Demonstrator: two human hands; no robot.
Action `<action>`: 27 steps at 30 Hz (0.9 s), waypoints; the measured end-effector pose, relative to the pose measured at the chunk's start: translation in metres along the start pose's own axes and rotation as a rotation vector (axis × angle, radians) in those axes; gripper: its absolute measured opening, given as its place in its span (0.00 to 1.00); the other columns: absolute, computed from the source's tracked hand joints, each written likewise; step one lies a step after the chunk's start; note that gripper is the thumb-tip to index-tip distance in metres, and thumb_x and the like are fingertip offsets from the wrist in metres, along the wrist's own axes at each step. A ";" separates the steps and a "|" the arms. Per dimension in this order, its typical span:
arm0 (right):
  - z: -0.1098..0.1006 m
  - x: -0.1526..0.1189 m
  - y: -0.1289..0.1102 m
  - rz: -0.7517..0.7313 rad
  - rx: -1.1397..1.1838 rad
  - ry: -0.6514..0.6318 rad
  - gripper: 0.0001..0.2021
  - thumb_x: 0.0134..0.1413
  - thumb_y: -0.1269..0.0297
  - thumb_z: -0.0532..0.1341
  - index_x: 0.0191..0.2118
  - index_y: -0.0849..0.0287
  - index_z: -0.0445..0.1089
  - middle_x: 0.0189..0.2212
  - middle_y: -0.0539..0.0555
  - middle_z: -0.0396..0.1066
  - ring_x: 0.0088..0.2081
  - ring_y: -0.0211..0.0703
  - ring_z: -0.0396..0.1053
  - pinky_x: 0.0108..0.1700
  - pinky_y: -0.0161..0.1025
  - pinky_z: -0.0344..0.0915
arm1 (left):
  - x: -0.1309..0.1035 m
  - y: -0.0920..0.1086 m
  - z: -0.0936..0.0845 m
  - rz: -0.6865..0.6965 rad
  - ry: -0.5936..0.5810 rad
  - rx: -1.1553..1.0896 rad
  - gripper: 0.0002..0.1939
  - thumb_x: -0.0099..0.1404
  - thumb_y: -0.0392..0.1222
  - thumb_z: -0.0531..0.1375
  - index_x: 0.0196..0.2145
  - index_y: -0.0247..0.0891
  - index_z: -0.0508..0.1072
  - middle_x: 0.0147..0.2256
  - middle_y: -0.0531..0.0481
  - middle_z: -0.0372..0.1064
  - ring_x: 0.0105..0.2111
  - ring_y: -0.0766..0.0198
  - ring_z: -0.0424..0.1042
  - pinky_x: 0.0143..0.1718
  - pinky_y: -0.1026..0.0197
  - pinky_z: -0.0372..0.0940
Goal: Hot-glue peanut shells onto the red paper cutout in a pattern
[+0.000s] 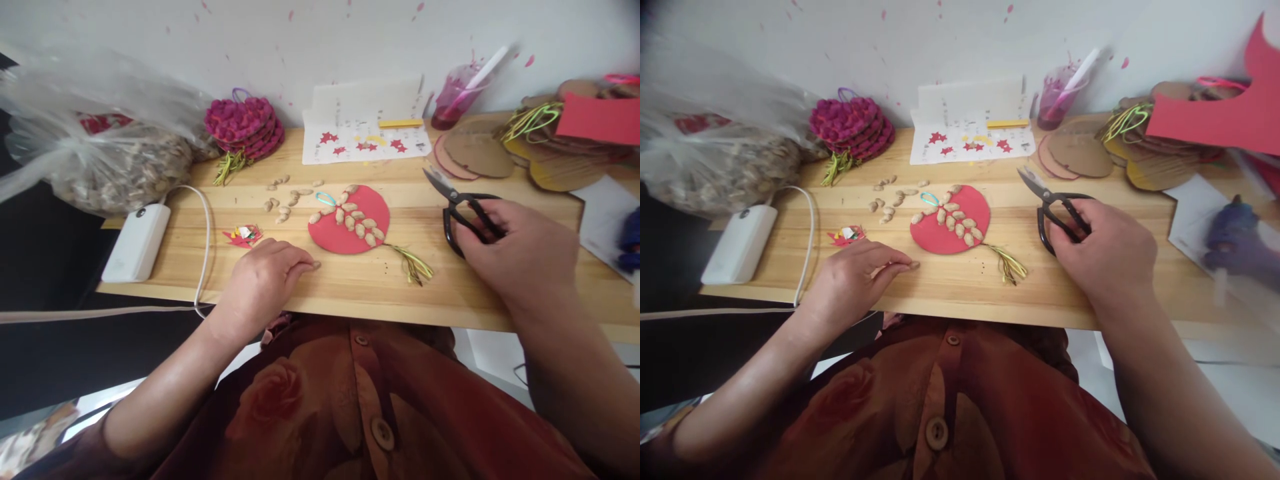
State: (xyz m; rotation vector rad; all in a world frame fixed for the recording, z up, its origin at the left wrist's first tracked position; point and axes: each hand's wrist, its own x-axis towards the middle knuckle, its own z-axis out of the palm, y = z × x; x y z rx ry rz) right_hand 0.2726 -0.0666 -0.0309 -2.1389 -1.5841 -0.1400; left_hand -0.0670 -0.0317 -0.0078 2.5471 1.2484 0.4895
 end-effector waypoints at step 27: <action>0.001 -0.001 0.000 -0.014 -0.011 0.008 0.16 0.50 0.56 0.66 0.45 0.51 0.79 0.30 0.51 0.80 0.34 0.49 0.76 0.32 0.39 0.60 | -0.003 0.005 0.000 0.047 -0.004 0.008 0.06 0.69 0.38 0.62 0.38 0.37 0.80 0.37 0.48 0.79 0.37 0.58 0.76 0.41 0.56 0.70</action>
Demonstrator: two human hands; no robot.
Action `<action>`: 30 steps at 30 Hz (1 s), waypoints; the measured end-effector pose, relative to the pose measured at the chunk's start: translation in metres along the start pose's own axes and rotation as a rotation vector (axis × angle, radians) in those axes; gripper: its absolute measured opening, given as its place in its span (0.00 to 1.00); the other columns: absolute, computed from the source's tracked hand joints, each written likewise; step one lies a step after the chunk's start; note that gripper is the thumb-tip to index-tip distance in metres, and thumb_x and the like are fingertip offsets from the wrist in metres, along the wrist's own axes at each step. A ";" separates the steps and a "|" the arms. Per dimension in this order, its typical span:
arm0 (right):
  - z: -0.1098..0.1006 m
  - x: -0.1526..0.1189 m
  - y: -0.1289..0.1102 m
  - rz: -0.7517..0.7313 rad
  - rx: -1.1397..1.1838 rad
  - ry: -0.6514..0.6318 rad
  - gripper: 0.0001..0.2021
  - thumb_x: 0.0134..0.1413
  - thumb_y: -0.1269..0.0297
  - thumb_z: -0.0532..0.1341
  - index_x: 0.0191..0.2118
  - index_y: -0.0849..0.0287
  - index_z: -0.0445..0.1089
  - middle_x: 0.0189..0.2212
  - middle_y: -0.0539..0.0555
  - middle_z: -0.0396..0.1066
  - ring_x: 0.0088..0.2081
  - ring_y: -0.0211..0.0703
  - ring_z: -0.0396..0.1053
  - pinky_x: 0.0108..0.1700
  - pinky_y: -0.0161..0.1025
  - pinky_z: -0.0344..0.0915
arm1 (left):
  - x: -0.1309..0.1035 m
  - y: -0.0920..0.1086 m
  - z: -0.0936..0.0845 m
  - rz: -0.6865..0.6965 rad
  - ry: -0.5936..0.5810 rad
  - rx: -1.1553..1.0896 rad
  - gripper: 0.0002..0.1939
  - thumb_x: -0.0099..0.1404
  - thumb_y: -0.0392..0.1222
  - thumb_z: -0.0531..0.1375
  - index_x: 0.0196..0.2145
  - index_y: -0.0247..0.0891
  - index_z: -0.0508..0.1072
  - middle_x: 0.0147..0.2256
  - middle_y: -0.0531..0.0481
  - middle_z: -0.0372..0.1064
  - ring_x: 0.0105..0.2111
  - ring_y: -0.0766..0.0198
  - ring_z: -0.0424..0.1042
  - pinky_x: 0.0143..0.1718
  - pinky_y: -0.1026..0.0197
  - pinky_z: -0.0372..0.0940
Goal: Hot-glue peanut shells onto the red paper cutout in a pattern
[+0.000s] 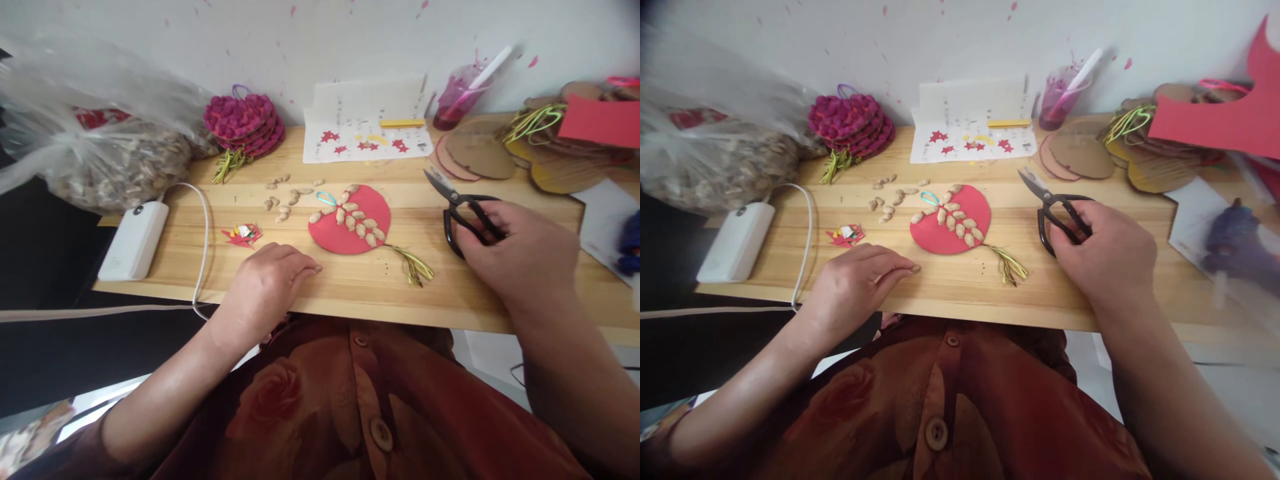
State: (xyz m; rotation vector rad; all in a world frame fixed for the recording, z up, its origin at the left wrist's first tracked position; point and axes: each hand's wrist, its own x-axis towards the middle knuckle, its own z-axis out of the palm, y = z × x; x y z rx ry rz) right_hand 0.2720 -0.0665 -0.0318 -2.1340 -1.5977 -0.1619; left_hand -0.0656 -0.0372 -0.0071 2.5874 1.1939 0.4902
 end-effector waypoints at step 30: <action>-0.002 -0.001 -0.002 0.013 -0.014 -0.022 0.15 0.51 0.55 0.65 0.44 0.51 0.78 0.32 0.51 0.81 0.36 0.50 0.77 0.33 0.39 0.60 | 0.003 -0.008 0.002 0.018 0.070 0.019 0.06 0.69 0.38 0.62 0.37 0.36 0.79 0.36 0.47 0.79 0.37 0.59 0.76 0.41 0.57 0.68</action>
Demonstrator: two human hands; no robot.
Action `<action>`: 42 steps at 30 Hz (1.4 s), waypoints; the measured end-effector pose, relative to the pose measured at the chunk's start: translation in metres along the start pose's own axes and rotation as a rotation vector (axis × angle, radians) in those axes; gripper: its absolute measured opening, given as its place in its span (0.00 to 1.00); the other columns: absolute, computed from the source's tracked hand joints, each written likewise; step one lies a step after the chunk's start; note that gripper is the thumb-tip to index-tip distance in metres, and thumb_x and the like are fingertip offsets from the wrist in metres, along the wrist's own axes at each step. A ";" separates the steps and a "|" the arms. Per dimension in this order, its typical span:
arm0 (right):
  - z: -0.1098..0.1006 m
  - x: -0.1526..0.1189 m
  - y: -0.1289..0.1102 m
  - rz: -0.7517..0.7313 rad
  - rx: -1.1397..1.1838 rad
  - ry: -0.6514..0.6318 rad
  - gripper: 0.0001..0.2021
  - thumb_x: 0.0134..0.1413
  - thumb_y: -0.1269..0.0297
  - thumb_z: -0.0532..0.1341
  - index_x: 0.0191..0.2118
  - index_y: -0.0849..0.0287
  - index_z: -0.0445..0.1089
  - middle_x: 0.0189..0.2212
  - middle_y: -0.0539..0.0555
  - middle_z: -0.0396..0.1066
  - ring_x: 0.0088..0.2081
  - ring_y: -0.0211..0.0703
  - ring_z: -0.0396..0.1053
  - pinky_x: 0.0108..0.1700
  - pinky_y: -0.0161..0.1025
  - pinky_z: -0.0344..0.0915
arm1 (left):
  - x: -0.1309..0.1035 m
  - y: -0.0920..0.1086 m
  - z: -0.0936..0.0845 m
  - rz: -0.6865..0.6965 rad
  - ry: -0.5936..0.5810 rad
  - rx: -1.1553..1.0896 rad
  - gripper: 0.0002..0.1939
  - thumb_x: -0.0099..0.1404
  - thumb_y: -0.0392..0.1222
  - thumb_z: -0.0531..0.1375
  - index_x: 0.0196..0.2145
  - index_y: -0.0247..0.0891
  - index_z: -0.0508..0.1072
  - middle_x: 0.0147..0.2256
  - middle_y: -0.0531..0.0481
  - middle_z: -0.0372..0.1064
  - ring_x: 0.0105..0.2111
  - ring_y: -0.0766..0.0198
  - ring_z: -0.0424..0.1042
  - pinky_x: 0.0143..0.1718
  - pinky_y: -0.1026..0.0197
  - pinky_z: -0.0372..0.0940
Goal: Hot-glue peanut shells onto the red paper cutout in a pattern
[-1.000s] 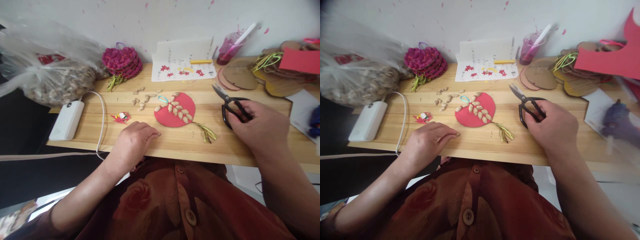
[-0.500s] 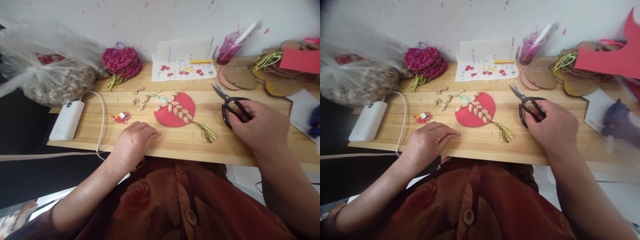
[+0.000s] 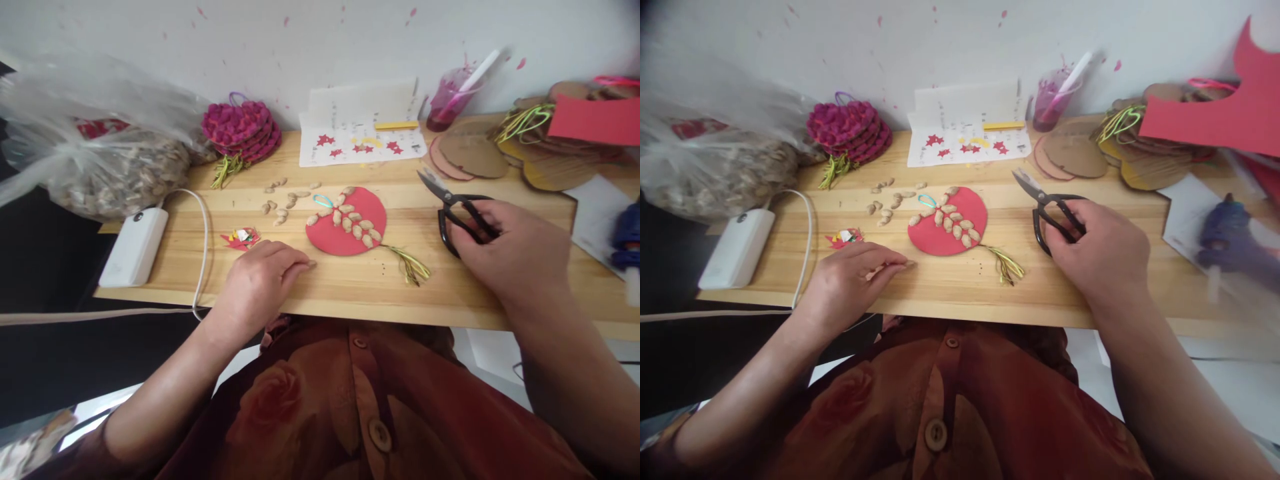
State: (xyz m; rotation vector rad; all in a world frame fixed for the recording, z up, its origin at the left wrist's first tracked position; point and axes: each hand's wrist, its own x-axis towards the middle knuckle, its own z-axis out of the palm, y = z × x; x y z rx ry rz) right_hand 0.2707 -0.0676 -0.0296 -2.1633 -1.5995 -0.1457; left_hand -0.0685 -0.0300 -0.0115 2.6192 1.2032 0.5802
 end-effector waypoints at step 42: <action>-0.007 0.015 0.021 -0.012 -0.160 -0.056 0.19 0.60 0.57 0.59 0.49 0.65 0.76 0.41 0.67 0.79 0.44 0.63 0.74 0.49 0.54 0.67 | -0.001 -0.021 0.015 0.035 -0.036 0.018 0.09 0.71 0.42 0.58 0.39 0.41 0.78 0.38 0.49 0.78 0.39 0.58 0.76 0.42 0.58 0.68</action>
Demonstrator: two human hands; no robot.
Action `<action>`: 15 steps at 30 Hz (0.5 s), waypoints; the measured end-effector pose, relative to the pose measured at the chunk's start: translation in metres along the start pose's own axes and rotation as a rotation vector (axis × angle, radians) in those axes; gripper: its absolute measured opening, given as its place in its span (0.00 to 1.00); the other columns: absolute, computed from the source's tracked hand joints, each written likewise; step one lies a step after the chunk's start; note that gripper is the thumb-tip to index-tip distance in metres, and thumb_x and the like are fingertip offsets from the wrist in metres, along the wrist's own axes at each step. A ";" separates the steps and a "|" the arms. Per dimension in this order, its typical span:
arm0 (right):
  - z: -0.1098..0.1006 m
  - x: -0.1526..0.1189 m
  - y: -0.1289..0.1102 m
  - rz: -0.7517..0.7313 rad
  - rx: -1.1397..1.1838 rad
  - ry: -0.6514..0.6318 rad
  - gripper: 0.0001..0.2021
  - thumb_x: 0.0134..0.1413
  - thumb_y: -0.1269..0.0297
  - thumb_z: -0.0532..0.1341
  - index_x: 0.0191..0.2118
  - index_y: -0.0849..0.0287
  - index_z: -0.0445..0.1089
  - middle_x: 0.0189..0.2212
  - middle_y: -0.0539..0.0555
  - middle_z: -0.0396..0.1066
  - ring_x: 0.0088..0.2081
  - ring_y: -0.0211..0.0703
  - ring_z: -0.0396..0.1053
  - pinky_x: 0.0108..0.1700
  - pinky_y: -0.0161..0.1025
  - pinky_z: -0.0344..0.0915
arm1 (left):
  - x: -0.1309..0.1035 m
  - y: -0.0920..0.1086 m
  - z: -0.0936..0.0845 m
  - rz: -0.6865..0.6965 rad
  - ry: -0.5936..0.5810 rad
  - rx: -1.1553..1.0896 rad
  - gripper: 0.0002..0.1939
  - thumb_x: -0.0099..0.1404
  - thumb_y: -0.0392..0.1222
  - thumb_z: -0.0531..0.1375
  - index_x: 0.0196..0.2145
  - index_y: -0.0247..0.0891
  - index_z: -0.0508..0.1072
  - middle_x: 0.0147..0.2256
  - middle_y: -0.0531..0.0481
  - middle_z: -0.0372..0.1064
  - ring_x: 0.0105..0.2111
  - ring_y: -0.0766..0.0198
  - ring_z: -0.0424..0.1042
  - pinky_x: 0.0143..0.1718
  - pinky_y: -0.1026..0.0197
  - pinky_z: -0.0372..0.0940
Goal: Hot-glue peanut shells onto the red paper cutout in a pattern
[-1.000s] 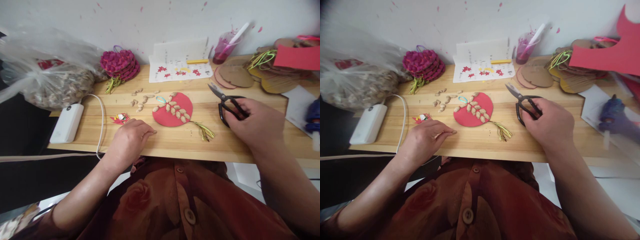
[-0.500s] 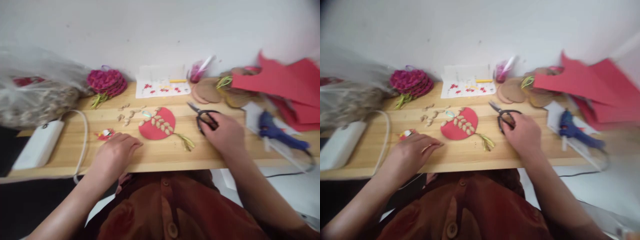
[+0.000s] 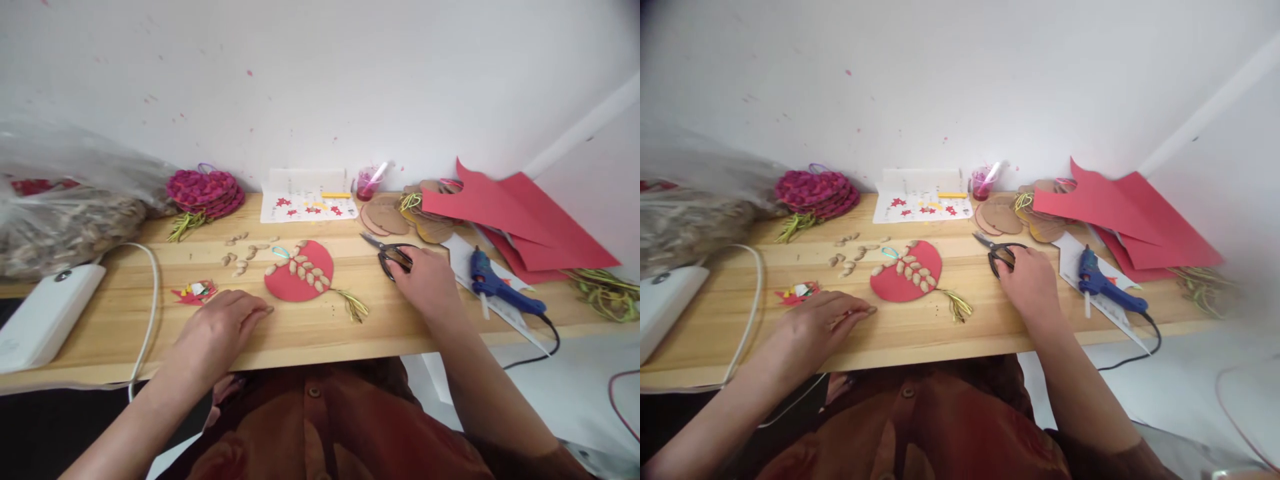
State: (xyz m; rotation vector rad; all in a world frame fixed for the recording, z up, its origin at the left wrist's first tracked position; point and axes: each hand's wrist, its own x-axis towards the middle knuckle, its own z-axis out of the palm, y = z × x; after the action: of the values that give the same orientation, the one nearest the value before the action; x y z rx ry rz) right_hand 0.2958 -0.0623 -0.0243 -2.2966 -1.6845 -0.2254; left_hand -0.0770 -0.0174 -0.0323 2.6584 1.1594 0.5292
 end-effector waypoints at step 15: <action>-0.073 -0.031 0.103 0.473 -0.069 0.013 0.26 0.38 0.55 0.66 0.49 0.47 0.76 0.31 0.63 0.77 0.30 0.64 0.75 0.29 0.54 0.64 | 0.010 0.006 -0.011 -0.287 -0.049 -0.422 0.09 0.65 0.47 0.63 0.35 0.41 0.81 0.32 0.50 0.80 0.28 0.64 0.75 0.28 0.64 0.67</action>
State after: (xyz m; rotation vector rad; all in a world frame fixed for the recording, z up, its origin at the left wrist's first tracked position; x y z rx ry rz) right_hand 0.3871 -0.1419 0.0217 -2.6518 -1.0944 -0.1971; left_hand -0.0705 -0.0134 -0.0181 2.0992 1.2282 0.5771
